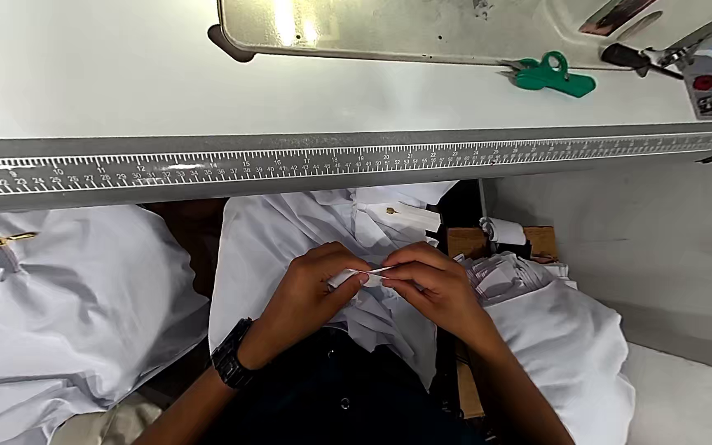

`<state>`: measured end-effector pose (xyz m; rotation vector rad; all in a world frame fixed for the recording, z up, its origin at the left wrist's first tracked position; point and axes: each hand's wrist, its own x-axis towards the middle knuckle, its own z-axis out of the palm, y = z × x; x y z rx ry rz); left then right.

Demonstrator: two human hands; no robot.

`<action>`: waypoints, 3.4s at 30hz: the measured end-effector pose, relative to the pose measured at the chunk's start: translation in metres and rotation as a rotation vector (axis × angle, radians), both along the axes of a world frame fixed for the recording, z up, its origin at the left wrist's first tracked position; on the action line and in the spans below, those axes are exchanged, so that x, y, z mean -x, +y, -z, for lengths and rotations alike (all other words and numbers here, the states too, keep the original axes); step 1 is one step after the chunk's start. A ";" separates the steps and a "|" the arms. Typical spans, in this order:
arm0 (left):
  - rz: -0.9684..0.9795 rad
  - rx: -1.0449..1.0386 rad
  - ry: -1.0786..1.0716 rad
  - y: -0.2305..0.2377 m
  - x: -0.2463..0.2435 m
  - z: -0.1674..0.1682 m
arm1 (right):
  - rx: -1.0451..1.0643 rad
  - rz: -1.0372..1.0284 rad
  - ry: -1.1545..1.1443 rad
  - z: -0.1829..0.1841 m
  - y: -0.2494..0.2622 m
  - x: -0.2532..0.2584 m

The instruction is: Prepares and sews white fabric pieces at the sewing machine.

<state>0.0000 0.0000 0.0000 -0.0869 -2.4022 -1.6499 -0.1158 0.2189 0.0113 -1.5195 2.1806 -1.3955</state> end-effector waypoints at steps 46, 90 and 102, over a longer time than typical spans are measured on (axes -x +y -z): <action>-0.210 0.294 0.218 0.027 -0.007 0.020 | -0.411 0.024 -0.297 -0.031 -0.029 0.031; 0.060 -0.169 0.033 -0.012 -0.017 0.015 | -0.221 0.515 -0.660 0.005 0.009 -0.081; 0.069 -0.229 0.069 -0.017 -0.015 0.018 | -0.180 0.406 -0.600 0.013 0.000 -0.080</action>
